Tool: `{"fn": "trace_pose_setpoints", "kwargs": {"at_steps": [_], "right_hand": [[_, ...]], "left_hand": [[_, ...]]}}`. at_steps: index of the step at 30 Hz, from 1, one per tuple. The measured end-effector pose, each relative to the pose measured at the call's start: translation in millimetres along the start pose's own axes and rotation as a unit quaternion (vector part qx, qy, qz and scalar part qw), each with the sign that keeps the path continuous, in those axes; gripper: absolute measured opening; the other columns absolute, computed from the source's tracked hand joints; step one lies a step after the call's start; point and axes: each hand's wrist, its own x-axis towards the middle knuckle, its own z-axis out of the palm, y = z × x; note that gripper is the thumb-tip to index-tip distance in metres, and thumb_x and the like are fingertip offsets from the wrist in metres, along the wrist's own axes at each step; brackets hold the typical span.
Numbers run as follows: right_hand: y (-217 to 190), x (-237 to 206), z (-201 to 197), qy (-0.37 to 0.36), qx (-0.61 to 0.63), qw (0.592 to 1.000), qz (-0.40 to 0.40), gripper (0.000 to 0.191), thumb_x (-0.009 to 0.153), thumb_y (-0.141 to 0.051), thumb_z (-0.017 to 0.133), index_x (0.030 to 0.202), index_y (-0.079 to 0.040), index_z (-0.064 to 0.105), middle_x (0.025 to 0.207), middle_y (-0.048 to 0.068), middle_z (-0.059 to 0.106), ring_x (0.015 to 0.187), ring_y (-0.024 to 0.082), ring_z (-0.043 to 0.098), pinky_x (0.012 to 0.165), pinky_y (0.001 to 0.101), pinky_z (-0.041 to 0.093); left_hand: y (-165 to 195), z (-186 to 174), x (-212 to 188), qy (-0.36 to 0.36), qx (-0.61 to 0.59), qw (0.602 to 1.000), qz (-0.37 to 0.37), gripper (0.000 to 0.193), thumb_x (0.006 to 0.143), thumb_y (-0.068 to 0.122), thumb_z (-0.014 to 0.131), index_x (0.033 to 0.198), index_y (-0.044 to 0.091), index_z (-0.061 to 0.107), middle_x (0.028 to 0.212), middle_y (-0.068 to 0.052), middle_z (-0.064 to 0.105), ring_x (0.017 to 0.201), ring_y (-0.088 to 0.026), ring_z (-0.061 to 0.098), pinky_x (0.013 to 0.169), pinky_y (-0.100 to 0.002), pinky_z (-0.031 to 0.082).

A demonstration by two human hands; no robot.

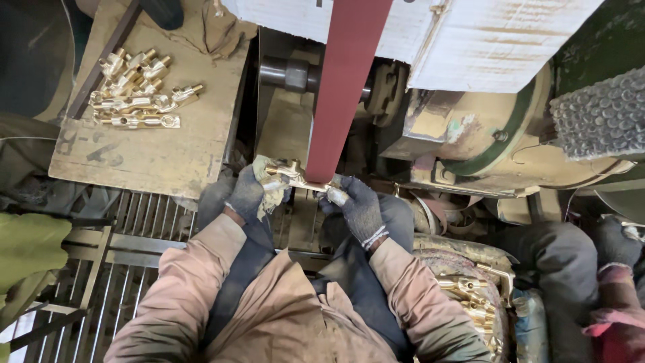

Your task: The person holds small brass-colored metal parts against a moving belt sander to smooth their surfaces. They repeatedly pick up parts from a pile, press them against the belt, and place them on a nearby board.

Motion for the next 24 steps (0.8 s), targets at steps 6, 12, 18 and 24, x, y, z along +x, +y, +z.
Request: {"fn": "trace_pose_setpoints", "kwargs": {"at_steps": [6, 12, 18, 24], "right_hand": [[2.5, 10.9, -2.8, 0.007, 0.060, 0.997, 0.036, 0.024, 0.098, -0.017, 0.061, 0.114, 0.000, 0.068, 0.090, 0.011, 0.075, 0.074, 0.015, 0.070, 0.067, 0.0291, 0.060], [-0.7, 25.6, -6.6, 0.033, 0.069, 0.994, 0.082, 0.026, 0.100, -0.022, 0.064, 0.105, 0.004, 0.067, 0.083, 0.014, 0.075, 0.064, 0.020, 0.070, 0.057, 0.0333, 0.058], [-5.9, 35.6, -6.2, 0.051, 0.103, 0.985, 0.130, 0.027, 0.099, -0.024, 0.062, 0.103, 0.003, 0.065, 0.081, 0.015, 0.074, 0.062, 0.022, 0.070, 0.056, 0.0356, 0.060], [-5.7, 13.5, -0.5, 0.038, 0.015, 0.999, -0.016, 0.021, 0.098, -0.015, 0.062, 0.110, 0.001, 0.068, 0.091, 0.009, 0.073, 0.075, 0.014, 0.069, 0.066, 0.0297, 0.060]], "left_hand": [[2.5, 10.7, 4.6, 0.015, -0.023, 1.000, -0.013, 0.014, 0.089, 0.000, 0.068, 0.101, -0.001, 0.061, 0.080, -0.012, 0.068, 0.061, -0.019, 0.067, 0.052, -0.034, 0.057], [-3.6, 16.1, 14.8, 0.049, 0.025, 0.998, -0.033, 0.013, 0.091, 0.000, 0.066, 0.102, -0.001, 0.059, 0.077, -0.012, 0.067, 0.056, -0.020, 0.065, 0.047, -0.034, 0.054], [-8.7, 23.0, 28.4, 0.079, -0.013, 0.993, -0.085, 0.014, 0.094, 0.002, 0.065, 0.106, -0.004, 0.064, 0.076, -0.014, 0.068, 0.052, -0.021, 0.064, 0.042, -0.034, 0.051], [-5.1, 7.5, 12.0, 0.024, -0.020, 0.999, -0.037, 0.021, 0.090, 0.003, 0.066, 0.111, -0.003, 0.065, 0.084, -0.012, 0.071, 0.063, -0.020, 0.070, 0.053, -0.031, 0.057]]}}
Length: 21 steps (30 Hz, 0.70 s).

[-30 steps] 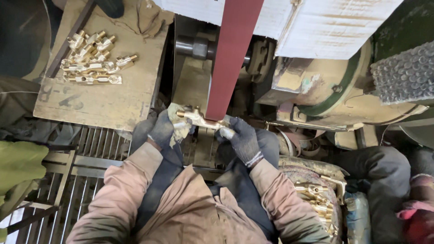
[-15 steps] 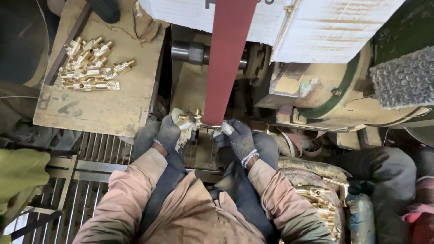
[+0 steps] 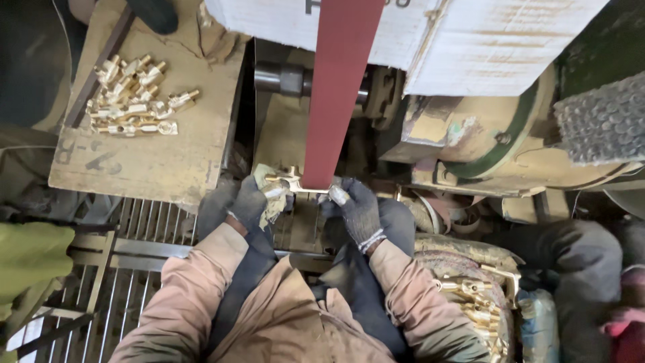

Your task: The person holds small brass-colored metal parts against a moving belt sander to smooth their surfaces. They repeatedly pick up parts from a pile, press them against the belt, and place them on a nearby board.

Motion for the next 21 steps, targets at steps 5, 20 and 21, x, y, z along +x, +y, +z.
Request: {"fn": "trace_pose_setpoints", "kwargs": {"at_steps": [5, 20, 21], "right_hand": [[3.4, -7.7, -1.5, -0.018, -0.071, 0.994, -0.080, 0.022, 0.098, -0.013, 0.061, 0.114, -0.001, 0.071, 0.091, 0.008, 0.074, 0.077, 0.011, 0.066, 0.070, 0.0254, 0.057], [6.9, -5.4, -1.7, 0.016, -0.254, 0.956, -0.149, 0.031, 0.094, -0.011, 0.069, 0.122, 0.003, 0.069, 0.098, 0.009, 0.075, 0.083, 0.014, 0.073, 0.072, 0.0264, 0.061], [6.4, -9.2, -1.2, 0.007, -0.210, 0.972, -0.108, 0.031, 0.094, -0.011, 0.068, 0.122, 0.001, 0.068, 0.097, 0.008, 0.076, 0.083, 0.014, 0.073, 0.072, 0.0262, 0.061]], "left_hand": [[-3.0, -7.9, -3.1, -0.018, 0.009, 1.000, 0.017, 0.023, 0.090, 0.005, 0.067, 0.112, 0.000, 0.063, 0.086, -0.010, 0.070, 0.066, -0.018, 0.070, 0.054, -0.030, 0.057], [-4.9, -11.6, -0.6, -0.016, -0.056, 0.998, -0.009, 0.026, 0.089, 0.006, 0.065, 0.114, -0.002, 0.063, 0.087, -0.012, 0.070, 0.067, -0.020, 0.069, 0.059, -0.032, 0.059], [-5.0, -12.8, -2.1, -0.023, -0.047, 0.999, -0.001, 0.025, 0.089, 0.007, 0.065, 0.113, -0.002, 0.063, 0.087, -0.012, 0.070, 0.068, -0.022, 0.070, 0.060, -0.033, 0.060]]}}
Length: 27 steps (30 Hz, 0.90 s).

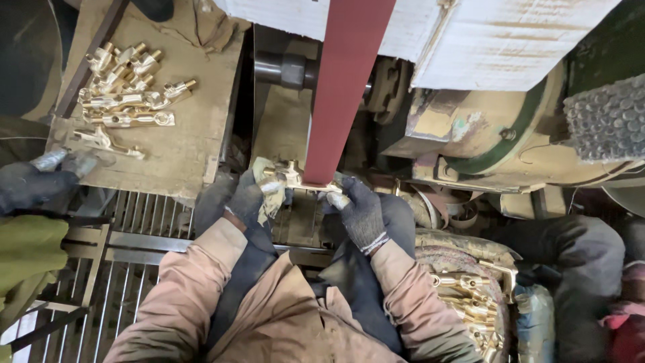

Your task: The person holds small brass-colored metal parts against a moving belt sander to smooth their surfaces. They repeatedly pick up parts from a pile, press them against the belt, and place them on a nearby board.

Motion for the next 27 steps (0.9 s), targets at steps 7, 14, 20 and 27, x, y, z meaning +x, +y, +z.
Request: {"fn": "trace_pose_setpoints", "kwargs": {"at_steps": [7, 14, 20, 27], "right_hand": [[-0.2, 10.7, 2.9, 0.014, -0.066, 0.996, -0.064, 0.018, 0.095, -0.006, 0.069, 0.110, 0.003, 0.074, 0.091, 0.009, 0.077, 0.083, 0.014, 0.073, 0.074, 0.0275, 0.057], [3.7, 18.0, 11.8, 0.002, 0.070, 0.992, 0.102, 0.012, 0.097, -0.005, 0.066, 0.096, 0.007, 0.070, 0.074, 0.010, 0.075, 0.053, 0.014, 0.067, 0.047, 0.0280, 0.051], [-10.7, 12.4, 14.3, -0.010, 0.109, 0.987, 0.116, 0.011, 0.094, -0.005, 0.065, 0.096, 0.003, 0.071, 0.069, 0.011, 0.073, 0.048, 0.015, 0.063, 0.044, 0.0285, 0.048], [-43.8, -38.6, -9.1, 0.002, 0.089, 0.995, 0.045, 0.021, 0.095, -0.008, 0.066, 0.114, 0.001, 0.071, 0.091, 0.010, 0.075, 0.074, 0.011, 0.068, 0.068, 0.0264, 0.056]], "left_hand": [[0.4, -1.0, 14.7, 0.047, 0.018, 0.996, -0.071, 0.024, 0.087, 0.010, 0.067, 0.108, 0.001, 0.062, 0.078, -0.013, 0.067, 0.057, -0.023, 0.066, 0.045, -0.033, 0.048], [1.8, -2.7, 28.4, 0.051, -0.022, 0.992, -0.115, 0.024, 0.088, 0.016, 0.067, 0.105, 0.000, 0.062, 0.079, -0.015, 0.068, 0.059, -0.025, 0.067, 0.048, -0.034, 0.053], [-4.0, -6.5, 21.7, 0.042, -0.052, 0.981, -0.179, 0.032, 0.085, 0.025, 0.066, 0.106, 0.001, 0.063, 0.084, -0.016, 0.069, 0.064, -0.025, 0.069, 0.050, -0.033, 0.055], [-6.9, -8.0, -35.6, -0.078, -0.163, 0.972, -0.151, 0.032, 0.090, 0.018, 0.066, 0.116, -0.002, 0.063, 0.097, -0.017, 0.069, 0.076, -0.022, 0.069, 0.061, -0.031, 0.057]]}}
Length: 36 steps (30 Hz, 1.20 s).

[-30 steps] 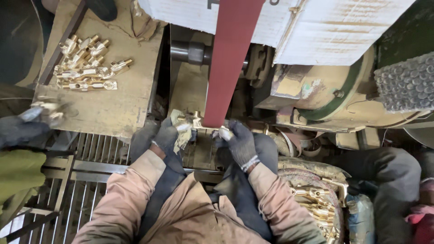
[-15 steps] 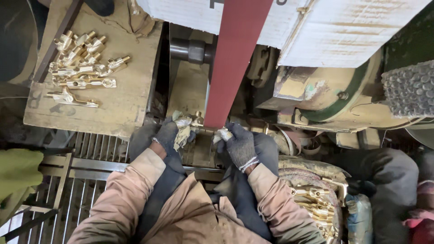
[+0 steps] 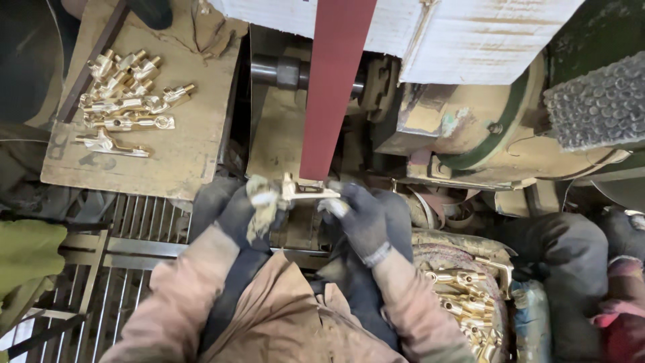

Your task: The person holds small brass-colored metal parts against a moving belt sander to smooth their surfaces. They repeatedly pick up parts from a pile, press them against the belt, and place them on a nearby board.

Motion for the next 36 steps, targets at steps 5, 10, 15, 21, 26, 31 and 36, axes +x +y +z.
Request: {"fn": "trace_pose_setpoints", "kwargs": {"at_steps": [5, 10, 15, 21, 26, 31, 36], "right_hand": [[-11.3, -59.3, 2.9, -0.042, 0.348, 0.929, 0.117, 0.039, 0.093, -0.016, 0.063, 0.129, -0.001, 0.063, 0.115, 0.012, 0.071, 0.101, 0.022, 0.067, 0.087, 0.0361, 0.056], [3.9, -89.7, 0.0, -0.089, 0.500, 0.843, 0.178, 0.049, 0.096, -0.029, 0.059, 0.136, 0.001, 0.056, 0.127, 0.018, 0.067, 0.115, 0.033, 0.066, 0.098, 0.0469, 0.056], [17.0, -84.2, -12.9, -0.145, 0.655, 0.728, 0.141, 0.035, 0.116, -0.030, 0.047, 0.140, -0.006, 0.054, 0.118, 0.013, 0.065, 0.104, 0.026, 0.064, 0.091, 0.0393, 0.054], [0.1, -99.3, -41.0, 0.114, 0.460, 0.857, 0.201, 0.058, 0.101, -0.054, 0.041, 0.130, -0.007, 0.057, 0.100, 0.009, 0.067, 0.076, 0.020, 0.067, 0.063, 0.0325, 0.055], [-1.5, -97.6, -44.9, 0.030, 0.437, 0.880, 0.184, 0.055, 0.102, -0.052, 0.043, 0.136, -0.012, 0.059, 0.096, 0.010, 0.073, 0.069, 0.018, 0.066, 0.056, 0.0275, 0.053], [13.6, -80.2, -40.7, -0.133, 0.262, 0.950, 0.100, 0.038, 0.106, -0.034, 0.047, 0.126, -0.006, 0.062, 0.105, 0.011, 0.070, 0.088, 0.016, 0.069, 0.079, 0.0287, 0.056], [30.7, -76.7, -32.2, -0.291, -0.041, 0.952, -0.083, 0.039, 0.114, -0.029, 0.053, 0.129, 0.005, 0.066, 0.123, 0.018, 0.070, 0.111, 0.022, 0.066, 0.098, 0.0358, 0.052]], "left_hand": [[-52.3, 30.8, -57.9, -0.002, 0.287, 0.936, 0.204, 0.038, 0.088, 0.005, 0.071, 0.124, 0.003, 0.059, 0.104, -0.012, 0.071, 0.081, -0.017, 0.066, 0.067, -0.027, 0.056], [-69.1, 66.4, -94.3, 0.025, 0.586, 0.800, 0.123, 0.062, 0.074, 0.012, 0.082, 0.131, 0.004, 0.059, 0.092, -0.007, 0.071, 0.078, -0.016, 0.068, 0.073, -0.029, 0.059], [-44.1, 66.1, -114.9, 0.057, 0.615, 0.740, 0.268, 0.065, 0.080, 0.025, 0.081, 0.133, -0.003, 0.054, 0.113, -0.014, 0.066, 0.099, -0.024, 0.067, 0.085, -0.034, 0.058], [-17.9, -2.1, -140.0, 0.275, 0.693, 0.636, 0.198, 0.069, 0.088, 0.036, 0.070, 0.139, -0.004, 0.047, 0.124, -0.022, 0.060, 0.106, -0.031, 0.062, 0.086, -0.038, 0.054], [-21.5, -39.8, -122.6, 0.299, 0.390, 0.845, 0.212, 0.047, 0.097, 0.030, 0.063, 0.132, -0.001, 0.053, 0.119, -0.020, 0.062, 0.095, -0.024, 0.062, 0.076, -0.034, 0.053], [-6.0, -10.2, -95.0, 0.063, -0.046, 0.988, 0.135, 0.028, 0.107, 0.024, 0.056, 0.125, 0.003, 0.058, 0.113, -0.018, 0.064, 0.084, -0.016, 0.063, 0.067, -0.029, 0.052], [-25.8, 34.3, -79.0, -0.171, 0.100, 0.979, 0.045, 0.030, 0.108, 0.021, 0.053, 0.120, -0.006, 0.062, 0.117, -0.022, 0.067, 0.093, -0.016, 0.067, 0.079, -0.027, 0.056]]}}
